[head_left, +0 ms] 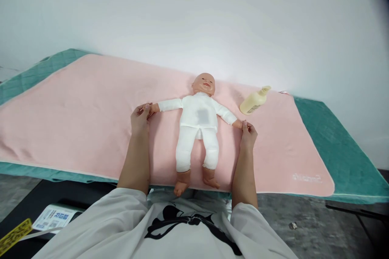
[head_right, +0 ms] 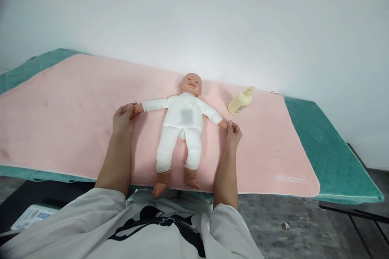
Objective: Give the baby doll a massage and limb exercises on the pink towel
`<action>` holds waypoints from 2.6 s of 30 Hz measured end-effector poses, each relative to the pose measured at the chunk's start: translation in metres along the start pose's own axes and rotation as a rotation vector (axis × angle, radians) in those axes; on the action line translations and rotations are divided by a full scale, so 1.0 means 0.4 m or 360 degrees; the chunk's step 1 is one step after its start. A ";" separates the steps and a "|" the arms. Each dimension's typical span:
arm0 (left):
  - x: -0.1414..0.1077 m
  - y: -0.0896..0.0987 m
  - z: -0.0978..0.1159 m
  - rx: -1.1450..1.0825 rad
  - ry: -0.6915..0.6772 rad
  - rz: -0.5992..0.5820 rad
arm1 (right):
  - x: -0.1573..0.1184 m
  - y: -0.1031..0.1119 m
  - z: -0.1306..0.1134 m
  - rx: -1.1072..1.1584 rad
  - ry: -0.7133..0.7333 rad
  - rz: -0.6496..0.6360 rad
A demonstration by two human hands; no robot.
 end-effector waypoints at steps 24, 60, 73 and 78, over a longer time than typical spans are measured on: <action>0.009 0.010 -0.022 -0.0030 0.0198 0.0134 | 0.012 -0.001 0.027 -0.0075 -0.0094 -0.0046; -0.040 -0.063 0.087 0.0253 -0.0582 0.0032 | -0.047 -0.041 -0.108 0.0052 0.0315 0.0111; -0.239 -0.271 0.107 0.0814 -0.1184 -0.0944 | -0.200 -0.179 -0.189 -0.0174 0.1154 -0.0488; -0.259 -0.307 0.085 0.0985 -0.1405 -0.1277 | -0.234 -0.211 -0.209 -0.0262 0.1488 -0.0798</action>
Point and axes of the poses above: each hand's wrist, its own x-axis towards the middle knuckle, its own y-axis out of the back of the hand, z = x × y, the point moved 7 cm from there along x, towards the middle knuckle, and after that the axes turned 1 degree about -y, right-handed, at the moved point
